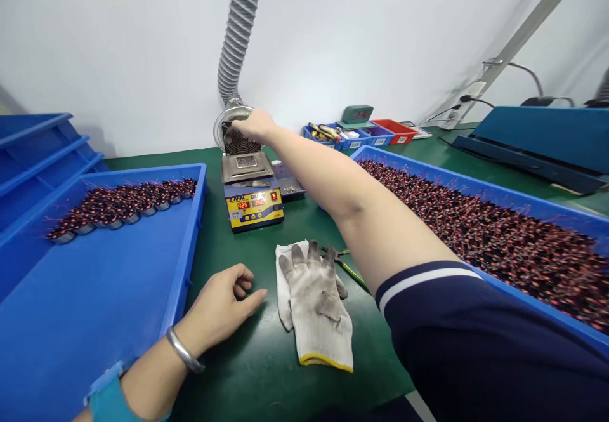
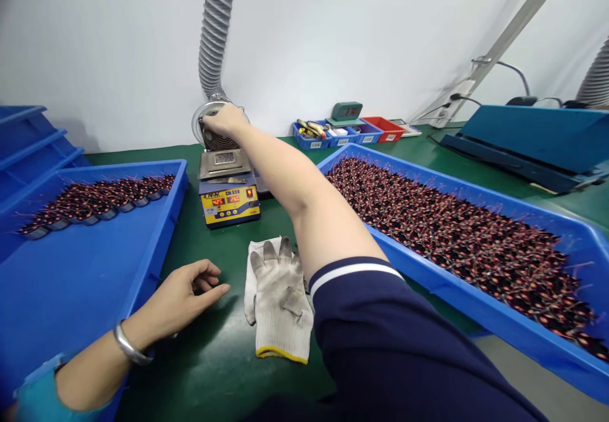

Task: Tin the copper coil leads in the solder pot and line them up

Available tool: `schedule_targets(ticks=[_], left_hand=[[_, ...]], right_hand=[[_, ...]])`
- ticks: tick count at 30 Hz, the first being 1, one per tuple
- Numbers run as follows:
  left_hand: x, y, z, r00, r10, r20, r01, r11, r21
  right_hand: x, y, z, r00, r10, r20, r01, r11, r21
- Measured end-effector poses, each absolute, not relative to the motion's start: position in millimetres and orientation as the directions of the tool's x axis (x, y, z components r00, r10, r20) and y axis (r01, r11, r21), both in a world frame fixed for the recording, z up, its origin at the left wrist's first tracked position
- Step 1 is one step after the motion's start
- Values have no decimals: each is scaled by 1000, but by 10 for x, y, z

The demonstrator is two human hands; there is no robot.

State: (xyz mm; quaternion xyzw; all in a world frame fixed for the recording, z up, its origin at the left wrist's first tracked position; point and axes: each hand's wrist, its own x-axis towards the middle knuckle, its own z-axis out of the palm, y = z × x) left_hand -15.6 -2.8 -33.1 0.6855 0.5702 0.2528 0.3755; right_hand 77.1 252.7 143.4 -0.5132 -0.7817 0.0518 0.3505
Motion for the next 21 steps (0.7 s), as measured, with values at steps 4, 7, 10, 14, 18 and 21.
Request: schedule_targets(ticks=[4,7,10,14,18,21], left_hand=[[-162,-24,-327,238,968,-76,583,-79,809],[-157,-24,-317,241,968,-73,575,-82,814],[-148,-25,-302,236,967,-91,584,-66,809],[-153,-25,-294,240,964,-111,594,-56,802],[-179,-13,-312,251,964,-91,608,-84,790],[-194,4,-339,242,965,-101,610,-71,789]], right_hand=[[861,2245,1571,-163,925,344,680,358,-640],[946,2088,1638,-123,965,233,631,257,-732],[1043,2021,1671,-151,978,143,590,205,-781],[1183,1958,1670,-166,983,83,537,161,-828],[1366,1794,1670,-170,984,57,459,130,-879],[1602,1605,1662,-165,986,9,427,79,-901]])
